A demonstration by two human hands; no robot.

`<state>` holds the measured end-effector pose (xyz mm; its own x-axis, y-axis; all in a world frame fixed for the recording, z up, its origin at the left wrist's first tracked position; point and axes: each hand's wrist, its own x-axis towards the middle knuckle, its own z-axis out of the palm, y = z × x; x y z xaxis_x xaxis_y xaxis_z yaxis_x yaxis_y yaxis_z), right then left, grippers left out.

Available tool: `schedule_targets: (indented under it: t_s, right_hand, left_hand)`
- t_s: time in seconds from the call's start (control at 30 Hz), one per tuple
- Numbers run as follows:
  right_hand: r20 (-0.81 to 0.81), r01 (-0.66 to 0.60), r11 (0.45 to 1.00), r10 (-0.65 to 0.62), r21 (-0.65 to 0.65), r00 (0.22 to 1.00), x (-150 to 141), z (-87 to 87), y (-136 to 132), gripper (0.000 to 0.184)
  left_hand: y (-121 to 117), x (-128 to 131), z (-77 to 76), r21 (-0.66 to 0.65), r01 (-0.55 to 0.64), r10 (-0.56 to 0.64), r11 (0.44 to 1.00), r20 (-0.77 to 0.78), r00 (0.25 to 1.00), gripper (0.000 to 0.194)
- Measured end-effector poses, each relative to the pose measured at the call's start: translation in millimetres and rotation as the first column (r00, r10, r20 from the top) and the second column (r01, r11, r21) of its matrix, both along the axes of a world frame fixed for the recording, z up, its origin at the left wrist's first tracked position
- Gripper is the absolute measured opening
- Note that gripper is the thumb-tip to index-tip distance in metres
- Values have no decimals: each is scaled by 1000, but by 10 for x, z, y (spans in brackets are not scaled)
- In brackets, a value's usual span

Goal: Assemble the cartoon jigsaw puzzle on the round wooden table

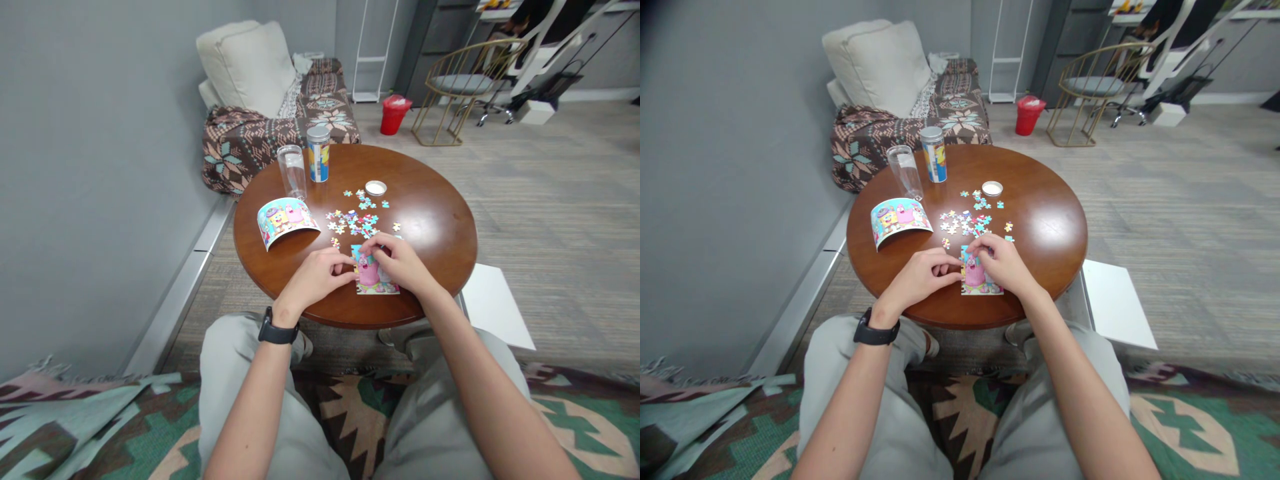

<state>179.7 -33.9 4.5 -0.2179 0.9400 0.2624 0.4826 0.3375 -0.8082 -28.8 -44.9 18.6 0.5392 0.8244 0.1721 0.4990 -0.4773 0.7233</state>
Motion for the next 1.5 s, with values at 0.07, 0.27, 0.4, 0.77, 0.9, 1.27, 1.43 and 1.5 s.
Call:
schedule_targets:
  t_s: [0.07, 0.27, 0.4, 0.77, 0.9, 1.27, 1.43, 1.5]
  right_hand:
    - [-3, -4, 1000, 4, -7, 1000, -1, -3, 2, 27]
    - [7, -12, 1000, 12, 1, 1000, 0, -9, 8, 27]
    - [7, -10, 1000, 10, 2, 1000, 2, -14, 11, 28]
    - [3, -17, 1000, 17, -1, 1000, 1, 6, 6, 27]
    - [2, -20, 1000, 20, 1, 1000, 2, 7, 8, 27]
    - [-88, 173, 982, -166, 79, 982, 16, 4, 0, 24]
    - [-94, 282, 952, -272, 115, 958, 31, -51, 24, 24]
    - [-96, 294, 949, -284, 116, 954, 37, -70, 31, 23]
  left_hand:
    - [-3, 2, -4, 13, 17, -17, 1000, -18, 1000, 19]
    - [-23, 19, -1, 36, 26, -23, 999, -84, 996, 19]
    - [-37, 30, 18, 62, 27, -21, 998, -96, 995, 19]
    - [-50, 37, 12, 119, 72, -52, 990, -162, 985, 19]
    - [-46, 32, 19, 101, 44, -31, 994, -125, 992, 20]
    - [-42, 48, 28, 188, -44, 65, 981, -106, 992, 23]
    - [-31, 59, 14, 226, -28, 54, 974, -110, 992, 26]
    - [-25, 61, -9, 226, -6, 33, 974, -116, 993, 30]
